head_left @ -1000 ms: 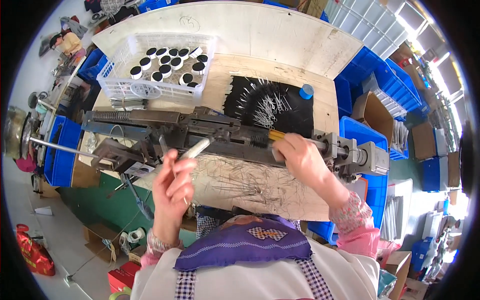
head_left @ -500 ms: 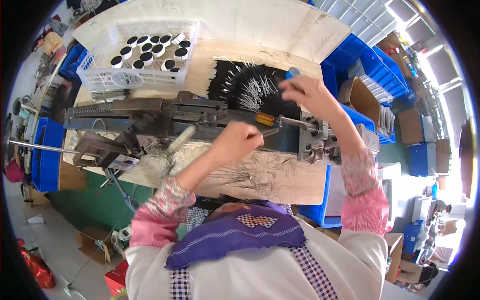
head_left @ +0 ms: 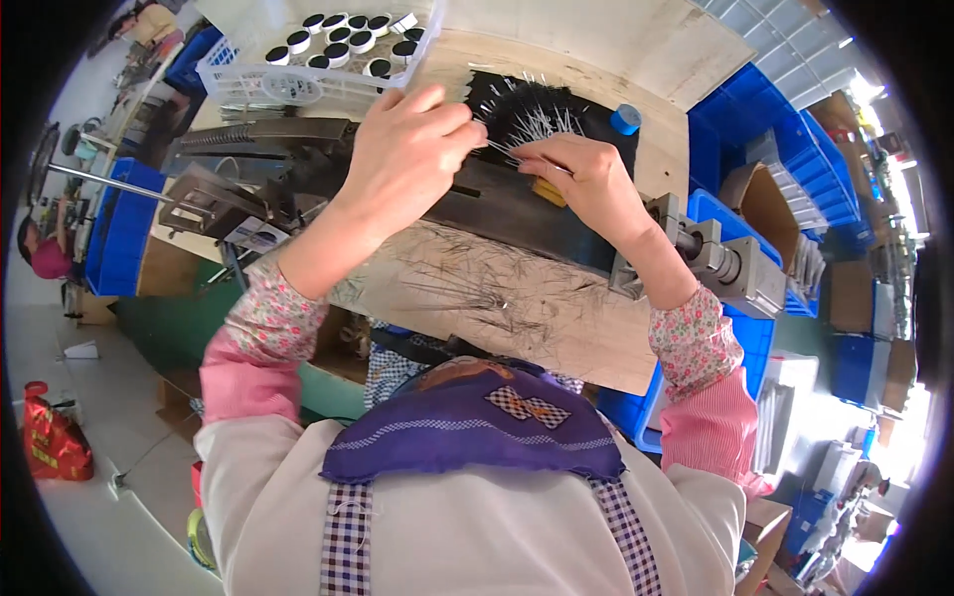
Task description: Assembling small metal and plastic hardware components using a manual press machine.
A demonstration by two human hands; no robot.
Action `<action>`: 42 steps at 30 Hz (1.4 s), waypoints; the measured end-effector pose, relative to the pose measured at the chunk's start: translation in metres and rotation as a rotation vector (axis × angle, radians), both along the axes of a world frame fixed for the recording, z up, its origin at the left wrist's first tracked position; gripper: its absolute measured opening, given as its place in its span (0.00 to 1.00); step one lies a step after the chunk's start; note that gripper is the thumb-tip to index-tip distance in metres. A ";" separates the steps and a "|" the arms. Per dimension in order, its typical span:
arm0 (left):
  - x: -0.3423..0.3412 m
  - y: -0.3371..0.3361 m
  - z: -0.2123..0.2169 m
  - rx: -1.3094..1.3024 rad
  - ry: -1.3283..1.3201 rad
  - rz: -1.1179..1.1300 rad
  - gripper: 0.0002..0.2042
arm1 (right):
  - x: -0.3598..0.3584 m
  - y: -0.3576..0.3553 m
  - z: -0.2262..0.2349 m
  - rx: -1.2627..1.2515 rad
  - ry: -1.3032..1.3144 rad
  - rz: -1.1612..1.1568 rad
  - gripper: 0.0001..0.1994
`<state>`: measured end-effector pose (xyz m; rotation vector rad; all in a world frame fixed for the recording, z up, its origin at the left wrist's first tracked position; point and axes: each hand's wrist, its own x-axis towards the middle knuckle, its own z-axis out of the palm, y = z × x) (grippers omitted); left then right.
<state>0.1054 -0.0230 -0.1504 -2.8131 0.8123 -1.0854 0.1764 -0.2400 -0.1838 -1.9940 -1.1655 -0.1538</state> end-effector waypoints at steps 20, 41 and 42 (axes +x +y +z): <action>-0.078 0.039 -0.133 -2.520 1.417 -0.807 0.27 | 0.016 0.046 -0.024 -0.026 0.114 0.074 0.06; -0.131 0.087 -0.154 -1.995 0.523 0.590 0.23 | -0.089 -0.006 -0.073 -0.364 -0.124 -0.195 0.18; -0.131 0.097 -0.144 -2.038 0.503 0.650 0.23 | -0.075 -0.007 -0.075 -0.404 -0.118 -0.353 0.19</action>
